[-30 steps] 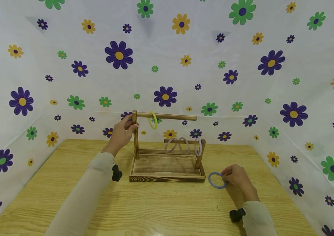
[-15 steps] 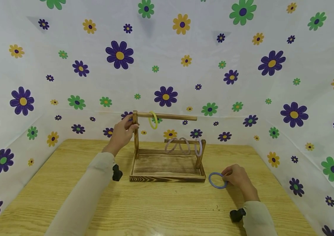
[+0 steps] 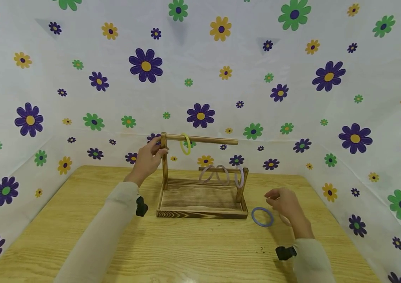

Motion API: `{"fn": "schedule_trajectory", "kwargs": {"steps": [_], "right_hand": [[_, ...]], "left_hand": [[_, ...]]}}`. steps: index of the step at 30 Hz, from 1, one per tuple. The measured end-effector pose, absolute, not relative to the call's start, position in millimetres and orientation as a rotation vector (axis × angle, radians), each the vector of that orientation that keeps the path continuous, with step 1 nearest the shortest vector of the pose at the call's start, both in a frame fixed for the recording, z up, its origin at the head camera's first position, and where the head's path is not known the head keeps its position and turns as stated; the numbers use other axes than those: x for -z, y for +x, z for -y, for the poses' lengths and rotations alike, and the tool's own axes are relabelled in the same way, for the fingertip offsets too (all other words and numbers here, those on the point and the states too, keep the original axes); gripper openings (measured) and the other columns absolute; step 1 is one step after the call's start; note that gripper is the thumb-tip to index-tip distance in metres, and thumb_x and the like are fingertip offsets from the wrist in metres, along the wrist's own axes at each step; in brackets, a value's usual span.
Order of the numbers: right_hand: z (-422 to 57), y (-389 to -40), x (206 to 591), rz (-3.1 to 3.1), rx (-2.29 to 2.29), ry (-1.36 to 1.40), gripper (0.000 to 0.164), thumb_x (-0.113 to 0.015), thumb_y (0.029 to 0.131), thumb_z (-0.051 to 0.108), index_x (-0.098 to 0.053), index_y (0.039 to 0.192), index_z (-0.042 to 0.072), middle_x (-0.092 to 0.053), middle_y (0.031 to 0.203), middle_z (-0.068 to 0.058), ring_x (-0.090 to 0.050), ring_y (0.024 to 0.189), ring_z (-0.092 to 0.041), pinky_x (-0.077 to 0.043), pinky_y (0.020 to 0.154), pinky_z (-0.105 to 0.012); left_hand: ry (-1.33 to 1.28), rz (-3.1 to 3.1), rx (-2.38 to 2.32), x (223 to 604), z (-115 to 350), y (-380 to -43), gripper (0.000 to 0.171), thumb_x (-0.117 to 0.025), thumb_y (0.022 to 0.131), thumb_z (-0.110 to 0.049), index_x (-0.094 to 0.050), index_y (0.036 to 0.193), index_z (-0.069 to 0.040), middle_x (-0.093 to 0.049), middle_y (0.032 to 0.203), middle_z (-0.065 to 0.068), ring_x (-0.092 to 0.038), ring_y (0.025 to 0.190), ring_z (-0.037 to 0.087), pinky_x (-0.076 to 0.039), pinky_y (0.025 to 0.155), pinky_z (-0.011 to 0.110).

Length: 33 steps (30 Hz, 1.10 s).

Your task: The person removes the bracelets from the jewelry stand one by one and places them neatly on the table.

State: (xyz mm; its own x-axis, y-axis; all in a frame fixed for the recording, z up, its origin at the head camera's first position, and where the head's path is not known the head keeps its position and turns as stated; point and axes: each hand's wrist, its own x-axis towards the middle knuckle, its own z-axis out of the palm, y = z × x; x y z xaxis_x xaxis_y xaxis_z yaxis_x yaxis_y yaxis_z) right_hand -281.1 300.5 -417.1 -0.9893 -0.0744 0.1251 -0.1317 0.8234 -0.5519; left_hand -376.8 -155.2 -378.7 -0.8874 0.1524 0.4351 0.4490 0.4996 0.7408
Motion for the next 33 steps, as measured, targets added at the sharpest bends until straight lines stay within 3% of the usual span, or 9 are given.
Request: {"fn": "schedule_trajectory", "kwargs": {"steps": [7,14,20,33], "right_hand": [[-285.4,-287.5,393.2,2.778,-0.935,0.176,0.025,-0.065,0.099,0.008,-0.072,0.118,-0.006,-0.074,0.107,-0.027,-0.075,0.080,-0.029,-0.062,0.065,-0.035],[-265.8,-293.1,369.7,2.648,-0.906,0.251,0.023,-0.067,0.098,0.009,-0.074,0.116,-0.003,-0.075,0.102,-0.023,-0.075,0.083,-0.033,-0.060,0.064,-0.034],[-245.3,-294.2,352.6,2.574,-0.922,0.275,0.020,-0.068,0.098,0.010,-0.074,0.114,0.000,-0.076,0.105,-0.022,-0.074,0.092,-0.038,-0.062,0.074,-0.046],[-195.5,-311.5,330.9,2.446,-1.209,0.371,0.018,-0.072,0.095,0.007,-0.073,0.110,-0.002,-0.072,0.112,-0.023,-0.073,0.105,-0.039,-0.061,0.095,-0.051]], "left_hand": [[-0.513,2.435,1.328,378.7,155.0,-377.9,0.057,-0.053,0.109,-0.025,-0.037,0.159,-0.004,-0.067,0.134,0.024,-0.065,0.126,0.040,-0.052,0.108,0.055],[-0.520,2.426,1.320,379.5,155.6,-379.1,0.057,-0.053,0.109,-0.026,-0.038,0.159,-0.004,-0.067,0.134,0.024,-0.065,0.126,0.040,-0.052,0.108,0.054],[-0.522,2.425,1.326,379.8,155.4,-378.4,0.056,-0.053,0.109,-0.026,-0.038,0.159,-0.004,-0.067,0.134,0.024,-0.065,0.126,0.040,-0.052,0.108,0.055],[-0.532,2.408,1.325,382.3,156.9,-380.4,0.053,-0.054,0.108,-0.023,-0.042,0.156,-0.004,-0.069,0.132,0.023,-0.066,0.126,0.039,-0.054,0.107,0.054]]}}
